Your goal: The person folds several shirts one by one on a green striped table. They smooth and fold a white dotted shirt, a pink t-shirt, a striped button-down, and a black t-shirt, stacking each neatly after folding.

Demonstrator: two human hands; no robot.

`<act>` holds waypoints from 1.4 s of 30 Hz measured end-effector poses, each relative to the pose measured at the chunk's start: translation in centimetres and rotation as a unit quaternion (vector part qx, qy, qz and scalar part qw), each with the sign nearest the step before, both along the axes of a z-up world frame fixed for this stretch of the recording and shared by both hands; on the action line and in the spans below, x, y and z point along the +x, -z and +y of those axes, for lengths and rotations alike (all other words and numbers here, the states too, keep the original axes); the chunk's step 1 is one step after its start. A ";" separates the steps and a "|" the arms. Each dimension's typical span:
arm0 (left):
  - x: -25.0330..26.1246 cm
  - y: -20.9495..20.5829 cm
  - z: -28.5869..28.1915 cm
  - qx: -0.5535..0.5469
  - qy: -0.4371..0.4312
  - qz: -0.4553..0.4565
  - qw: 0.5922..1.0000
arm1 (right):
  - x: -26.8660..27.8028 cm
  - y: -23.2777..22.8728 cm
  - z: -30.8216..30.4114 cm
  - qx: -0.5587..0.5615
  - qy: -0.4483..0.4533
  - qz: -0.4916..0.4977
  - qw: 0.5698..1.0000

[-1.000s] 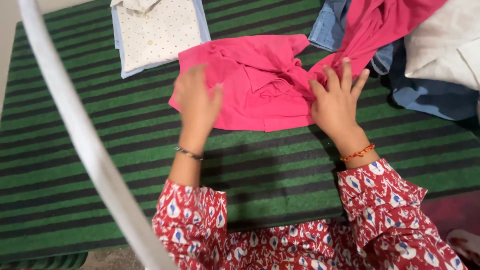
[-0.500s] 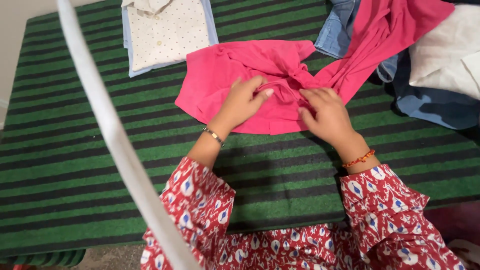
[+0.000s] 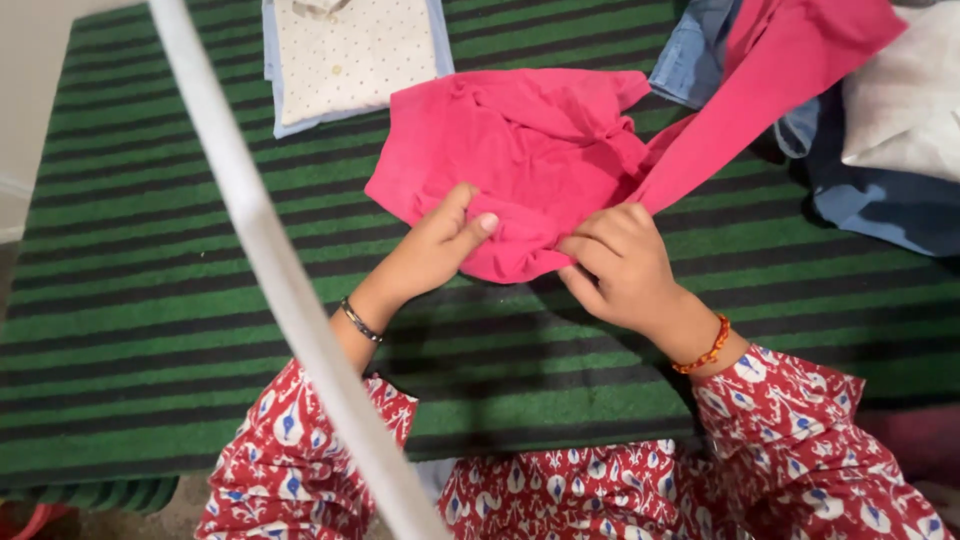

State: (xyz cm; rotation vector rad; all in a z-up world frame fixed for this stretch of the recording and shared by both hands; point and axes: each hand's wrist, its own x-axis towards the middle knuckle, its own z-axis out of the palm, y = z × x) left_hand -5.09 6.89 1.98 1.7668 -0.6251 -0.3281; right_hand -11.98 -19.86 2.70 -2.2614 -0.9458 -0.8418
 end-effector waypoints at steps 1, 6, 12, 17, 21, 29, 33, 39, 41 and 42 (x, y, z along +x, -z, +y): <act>-0.3 0.3 0.2 -0.020 -0.014 0.055 0.998 | -0.1 -0.7 0.2 -0.012 0.012 0.007 1.000; -0.8 -2.5 2.8 -0.112 -0.030 0.026 0.993 | 1.0 -3.2 -1.5 -0.116 0.081 0.126 0.982; -2.9 -10.5 8.9 0.401 -0.060 -0.336 0.850 | 4.5 -4.1 -10.3 -0.501 0.242 0.253 0.791; -5.1 -14.3 11.7 0.622 -0.181 -0.192 0.737 | 5.1 -2.5 -21.4 -0.438 0.365 0.297 0.766; -7.4 -14.4 12.7 0.493 -0.030 -0.068 0.867 | 3.8 -1.1 -26.6 -0.296 0.266 0.413 0.819; 0.8 -4.1 10.6 0.361 -0.100 -0.236 0.897 | 6.6 2.3 -19.8 -0.277 0.202 0.338 0.876; 6.7 2.1 8.1 0.362 -0.153 -0.162 0.905 | 8.9 5.2 -15.6 -0.216 0.208 0.354 0.886; 7.5 4.7 6.1 0.362 -0.118 -0.078 0.921 | 8.7 4.6 -13.5 -0.322 0.207 0.408 0.829; 6.6 4.2 6.1 0.355 -0.057 -0.039 0.932 | 8.0 3.0 -14.1 -0.373 0.154 0.439 0.803; 6.0 3.8 6.2 0.350 -0.001 -0.043 0.936 | 7.7 2.1 -14.6 -0.372 0.123 0.486 0.781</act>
